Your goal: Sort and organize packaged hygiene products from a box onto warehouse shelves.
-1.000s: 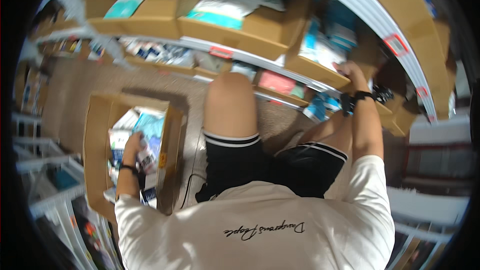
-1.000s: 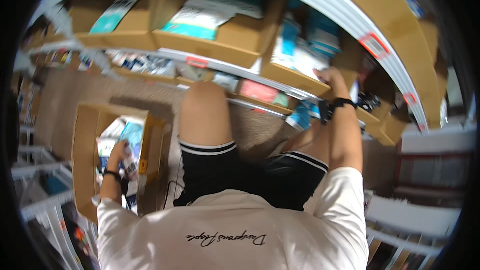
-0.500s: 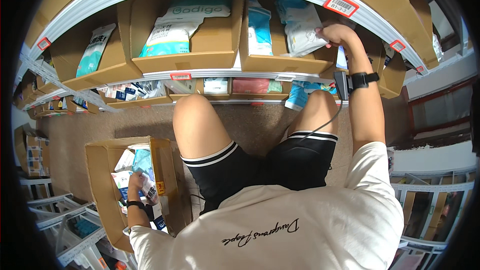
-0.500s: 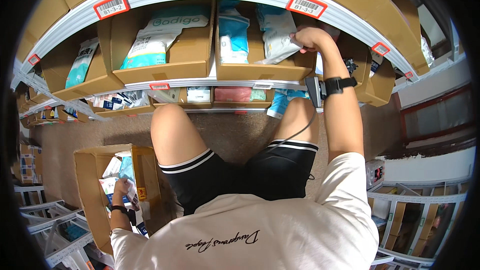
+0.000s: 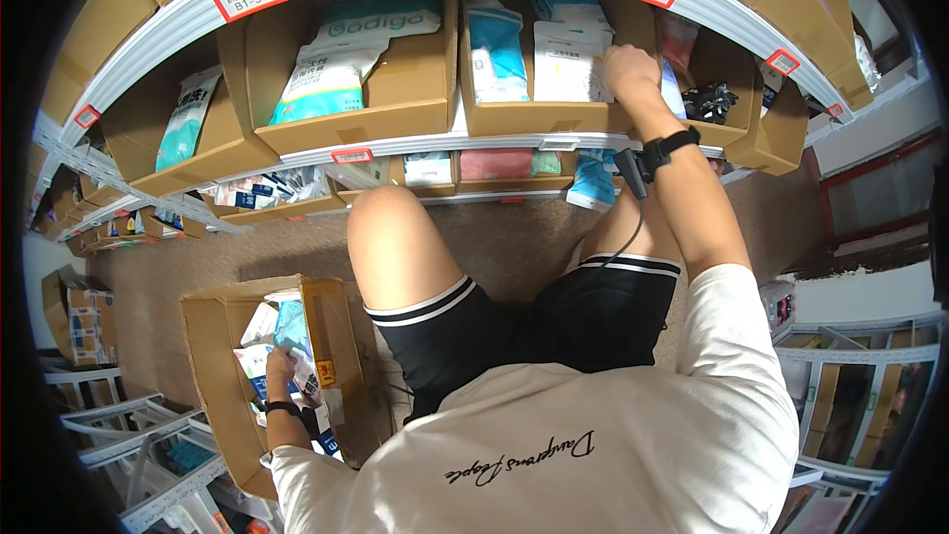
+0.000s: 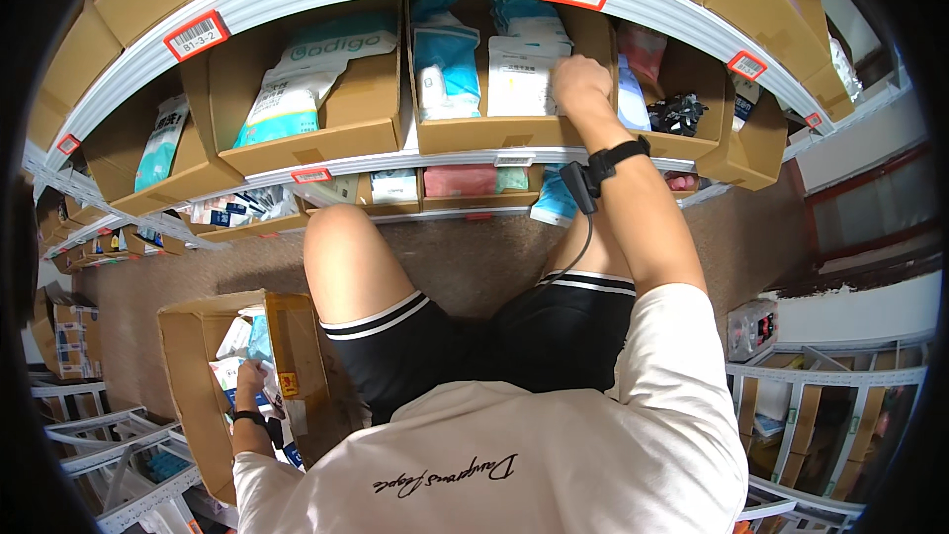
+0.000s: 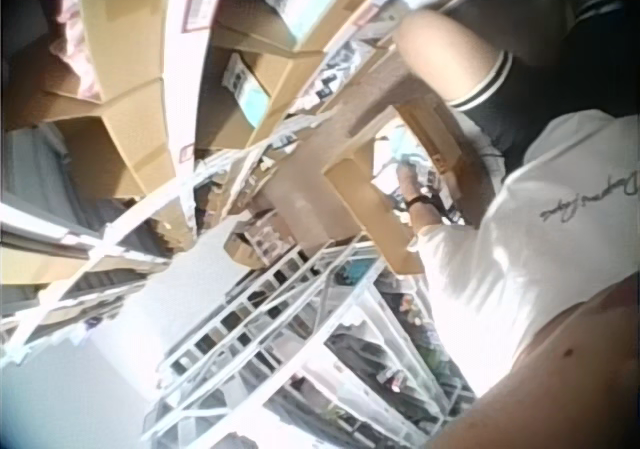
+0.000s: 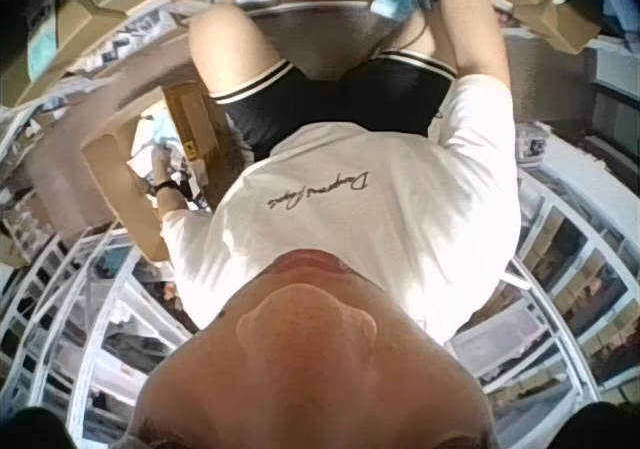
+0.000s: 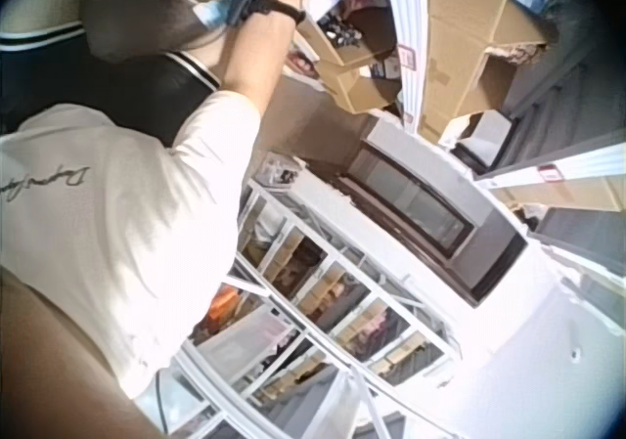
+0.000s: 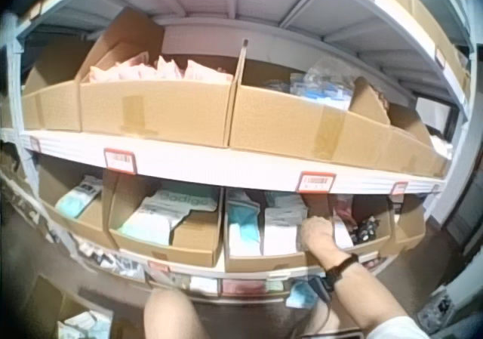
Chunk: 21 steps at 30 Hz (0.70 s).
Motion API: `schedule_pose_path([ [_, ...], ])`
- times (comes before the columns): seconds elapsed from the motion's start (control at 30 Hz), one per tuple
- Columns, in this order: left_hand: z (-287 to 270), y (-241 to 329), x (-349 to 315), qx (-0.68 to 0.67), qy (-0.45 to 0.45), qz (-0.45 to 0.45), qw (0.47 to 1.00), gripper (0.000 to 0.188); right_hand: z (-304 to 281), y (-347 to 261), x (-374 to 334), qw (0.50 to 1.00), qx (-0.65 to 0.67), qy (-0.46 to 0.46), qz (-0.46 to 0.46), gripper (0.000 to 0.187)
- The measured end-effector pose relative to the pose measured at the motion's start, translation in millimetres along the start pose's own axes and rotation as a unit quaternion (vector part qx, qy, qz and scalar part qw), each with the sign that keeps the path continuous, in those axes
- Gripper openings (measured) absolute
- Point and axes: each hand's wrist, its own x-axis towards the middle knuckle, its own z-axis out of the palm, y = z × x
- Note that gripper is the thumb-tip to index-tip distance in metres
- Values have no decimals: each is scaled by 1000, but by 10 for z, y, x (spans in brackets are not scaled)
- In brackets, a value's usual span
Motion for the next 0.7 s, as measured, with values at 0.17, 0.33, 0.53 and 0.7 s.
schedule_pose_path([
  [0.17, -160, 80, -102, -13, 38, 11, 999, 13, 223, -60, -97, 921, 176, 58, -344, 41],
  [0.33, -107, -457, -510, -37, 66, 142, 987, 27, 303, -205, 115, 922, 195, -58, -329, 39],
  [0.53, -1196, 431, -1110, -102, 226, 119, 961, 18, -79, -498, -806, 873, 333, 105, -341, 21],
  [0.7, -1949, 686, -1885, -29, 306, 107, 946, 15, -355, -1305, -1644, 742, 412, 78, -523, 15],
])
